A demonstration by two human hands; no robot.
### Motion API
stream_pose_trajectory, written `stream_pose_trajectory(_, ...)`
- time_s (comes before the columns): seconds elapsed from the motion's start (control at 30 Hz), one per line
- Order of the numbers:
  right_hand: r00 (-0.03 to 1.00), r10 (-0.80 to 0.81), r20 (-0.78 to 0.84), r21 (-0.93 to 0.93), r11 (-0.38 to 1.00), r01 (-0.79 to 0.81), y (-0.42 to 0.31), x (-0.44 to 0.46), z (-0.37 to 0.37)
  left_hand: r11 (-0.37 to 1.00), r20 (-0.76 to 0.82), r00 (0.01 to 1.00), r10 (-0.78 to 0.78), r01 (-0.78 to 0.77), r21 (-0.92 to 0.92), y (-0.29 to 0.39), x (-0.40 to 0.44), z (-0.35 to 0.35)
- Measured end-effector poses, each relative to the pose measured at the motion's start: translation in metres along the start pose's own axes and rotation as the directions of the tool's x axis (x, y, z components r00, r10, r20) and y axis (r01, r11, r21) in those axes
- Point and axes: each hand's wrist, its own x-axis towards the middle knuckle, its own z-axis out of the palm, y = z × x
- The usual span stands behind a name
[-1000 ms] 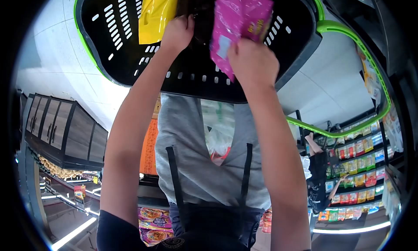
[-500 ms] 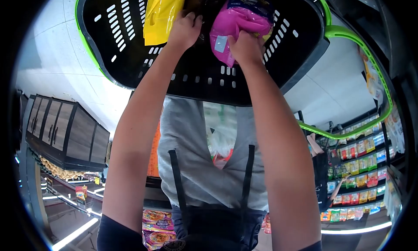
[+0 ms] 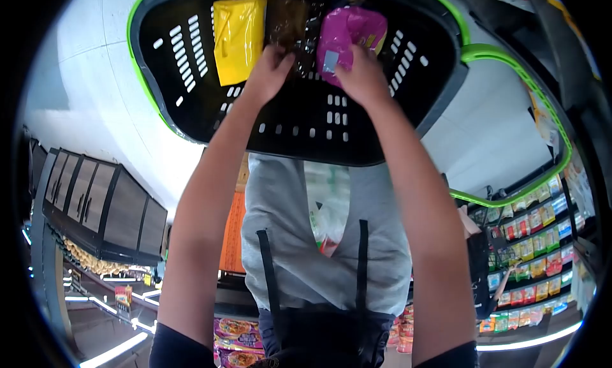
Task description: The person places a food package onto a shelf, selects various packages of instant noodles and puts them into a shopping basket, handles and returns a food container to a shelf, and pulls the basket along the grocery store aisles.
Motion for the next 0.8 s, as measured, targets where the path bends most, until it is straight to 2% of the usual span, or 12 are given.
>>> stream_pose_trajectory(0.17,0.990,-0.086,-0.109,0.545,0.828,0.132,-0.014,-0.108,-0.055,0.982,-0.006,0.987,0.164,-0.162,0.097,-0.021,-0.054,0.003)
stream_pose_trajectory(0.23,0.957,-0.122,-0.262,0.471,0.849,0.238,0.013,-0.158,-0.068,0.977,0.083,0.979,0.186,-0.193,0.090,-0.025,-0.078,-0.004)
stream_pose_trajectory(0.33,0.901,0.231,-0.367,0.553,0.833,0.011,0.078,-0.262,-0.072,0.936,0.048,0.942,0.333,-0.336,0.105,-0.013,-0.123,-0.026)
stream_pose_trajectory(0.43,0.753,0.638,-0.163,0.820,0.512,-0.257,0.146,-0.385,-0.053,0.966,-0.004,0.966,0.257,-0.257,-0.036,0.011,-0.171,-0.049)
stream_pose_trajectory(0.47,0.689,0.714,0.121,0.874,0.253,-0.416,0.166,-0.429,-0.050,0.967,0.003,0.970,0.242,-0.240,-0.084,0.020,-0.186,-0.058)
stream_pose_trajectory(0.5,0.684,0.704,0.191,0.821,0.267,-0.504,0.174,-0.467,-0.042,0.966,0.012,0.974,0.226,-0.223,-0.132,0.027,-0.201,-0.067)
stream_pose_trajectory(0.53,0.845,0.530,0.067,0.573,0.673,-0.467,0.243,-0.519,0.007,0.963,0.014,0.973,0.232,-0.228,-0.143,0.015,-0.212,-0.070)
stream_pose_trajectory(0.57,0.636,0.586,0.502,0.822,-0.095,-0.561,0.276,-0.556,0.029,0.959,0.018,0.969,0.246,-0.240,-0.151,0.003,-0.220,-0.074)
stream_pose_trajectory(0.6,0.667,0.576,0.472,0.849,-0.096,-0.519,0.259,-0.562,0.024,0.973,0.020,0.977,0.213,-0.210,-0.097,0.002,-0.234,-0.085)
stream_pose_trajectory(0.63,0.733,0.602,0.316,0.779,0.276,-0.563,0.227,-0.569,0.017,0.983,0.017,0.984,0.178,-0.177,-0.041,0.000,-0.249,-0.096)
stream_pose_trajectory(0.7,0.866,0.500,0.024,0.289,0.826,-0.485,0.187,-0.585,0.008,0.989,0.090,0.996,0.001,-0.014,0.148,-0.019,-0.274,-0.110)
stream_pose_trajectory(0.8,0.814,0.570,0.110,0.769,0.470,-0.433,0.282,-0.555,0.073,0.971,0.030,0.977,-0.210,0.205,0.123,-0.078,-0.311,-0.100)
